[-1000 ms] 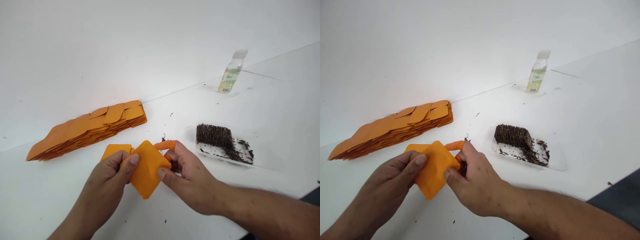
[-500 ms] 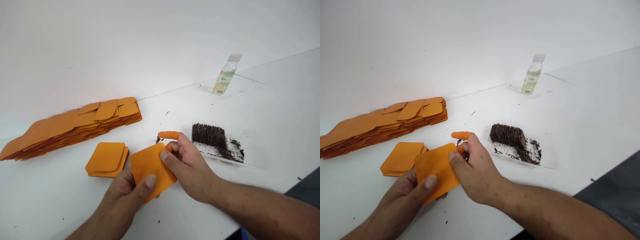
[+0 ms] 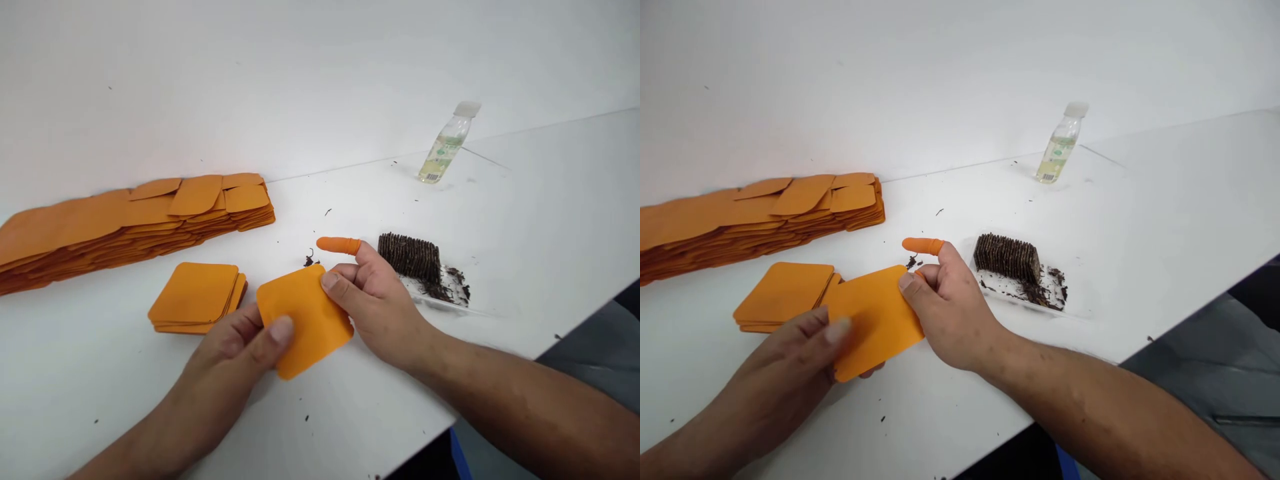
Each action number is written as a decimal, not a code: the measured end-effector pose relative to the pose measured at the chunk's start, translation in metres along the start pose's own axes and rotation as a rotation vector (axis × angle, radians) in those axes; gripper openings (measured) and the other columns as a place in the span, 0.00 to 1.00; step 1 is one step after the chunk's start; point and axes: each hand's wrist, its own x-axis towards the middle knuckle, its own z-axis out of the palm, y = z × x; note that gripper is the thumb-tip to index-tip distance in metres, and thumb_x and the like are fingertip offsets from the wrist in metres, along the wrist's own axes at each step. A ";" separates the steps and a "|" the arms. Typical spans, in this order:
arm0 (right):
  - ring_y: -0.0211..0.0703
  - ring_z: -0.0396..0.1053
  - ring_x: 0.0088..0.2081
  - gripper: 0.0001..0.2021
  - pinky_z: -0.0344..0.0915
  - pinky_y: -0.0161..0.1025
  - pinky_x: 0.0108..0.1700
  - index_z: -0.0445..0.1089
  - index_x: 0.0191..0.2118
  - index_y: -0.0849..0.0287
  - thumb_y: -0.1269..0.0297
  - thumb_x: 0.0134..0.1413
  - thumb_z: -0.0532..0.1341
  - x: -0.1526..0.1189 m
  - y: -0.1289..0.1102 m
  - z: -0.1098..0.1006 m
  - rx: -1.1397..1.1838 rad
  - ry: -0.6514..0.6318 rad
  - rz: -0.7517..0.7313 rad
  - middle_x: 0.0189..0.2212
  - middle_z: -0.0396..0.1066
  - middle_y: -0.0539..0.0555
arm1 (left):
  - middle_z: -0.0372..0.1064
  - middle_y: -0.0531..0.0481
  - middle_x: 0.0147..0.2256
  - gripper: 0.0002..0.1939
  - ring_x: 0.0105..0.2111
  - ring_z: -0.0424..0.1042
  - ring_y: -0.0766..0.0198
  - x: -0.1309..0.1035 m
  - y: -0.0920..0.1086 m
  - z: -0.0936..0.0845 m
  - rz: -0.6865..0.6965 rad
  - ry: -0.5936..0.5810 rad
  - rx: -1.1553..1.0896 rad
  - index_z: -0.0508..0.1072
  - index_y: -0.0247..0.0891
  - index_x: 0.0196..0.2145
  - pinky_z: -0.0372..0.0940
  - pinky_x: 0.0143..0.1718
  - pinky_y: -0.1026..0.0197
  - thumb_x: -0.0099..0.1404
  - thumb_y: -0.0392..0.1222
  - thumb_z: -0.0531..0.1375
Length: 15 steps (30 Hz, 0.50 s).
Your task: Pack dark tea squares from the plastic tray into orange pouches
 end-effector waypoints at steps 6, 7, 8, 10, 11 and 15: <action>0.36 0.65 0.25 0.17 0.62 0.34 0.28 0.65 0.59 0.53 0.64 0.67 0.63 0.000 -0.003 -0.003 -0.113 -0.017 0.034 0.25 0.68 0.42 | 0.78 0.50 0.34 0.18 0.36 0.74 0.62 -0.005 -0.002 0.000 0.015 -0.109 0.036 0.82 0.45 0.37 0.72 0.42 0.62 0.70 0.61 0.63; 0.35 0.65 0.24 0.16 0.62 0.34 0.28 0.65 0.58 0.54 0.64 0.67 0.63 0.000 -0.004 -0.002 -0.111 -0.021 0.040 0.24 0.67 0.42 | 0.78 0.50 0.35 0.18 0.37 0.74 0.62 -0.004 -0.001 0.002 0.025 -0.118 0.021 0.82 0.44 0.36 0.71 0.43 0.63 0.70 0.61 0.63; 0.35 0.65 0.24 0.16 0.62 0.34 0.28 0.65 0.58 0.55 0.64 0.68 0.63 0.000 -0.004 -0.002 -0.105 -0.023 0.042 0.23 0.67 0.42 | 0.78 0.50 0.36 0.19 0.38 0.73 0.63 -0.004 0.000 0.003 0.044 -0.117 0.017 0.82 0.44 0.35 0.71 0.42 0.64 0.71 0.61 0.62; 0.35 0.66 0.25 0.16 0.63 0.35 0.29 0.64 0.57 0.56 0.62 0.68 0.63 0.000 -0.004 -0.001 -0.081 -0.031 0.040 0.24 0.68 0.42 | 0.77 0.50 0.38 0.20 0.40 0.73 0.63 -0.003 0.002 0.005 0.087 -0.098 0.027 0.81 0.44 0.33 0.71 0.42 0.66 0.72 0.61 0.62; 0.36 0.67 0.26 0.16 0.63 0.36 0.30 0.64 0.57 0.56 0.59 0.69 0.63 -0.001 -0.003 0.000 -0.068 -0.042 0.039 0.25 0.69 0.43 | 0.77 0.50 0.39 0.20 0.40 0.73 0.63 -0.003 0.003 0.006 0.104 -0.083 0.030 0.80 0.43 0.33 0.71 0.42 0.66 0.72 0.61 0.61; 0.38 0.69 0.33 0.28 0.67 0.40 0.38 0.61 0.60 0.56 0.48 0.63 0.69 -0.006 -0.003 -0.001 -0.038 -0.126 0.044 0.34 0.71 0.47 | 0.76 0.52 0.38 0.19 0.34 0.71 0.65 -0.004 0.004 0.006 0.125 0.019 -0.004 0.79 0.44 0.35 0.72 0.38 0.64 0.71 0.62 0.62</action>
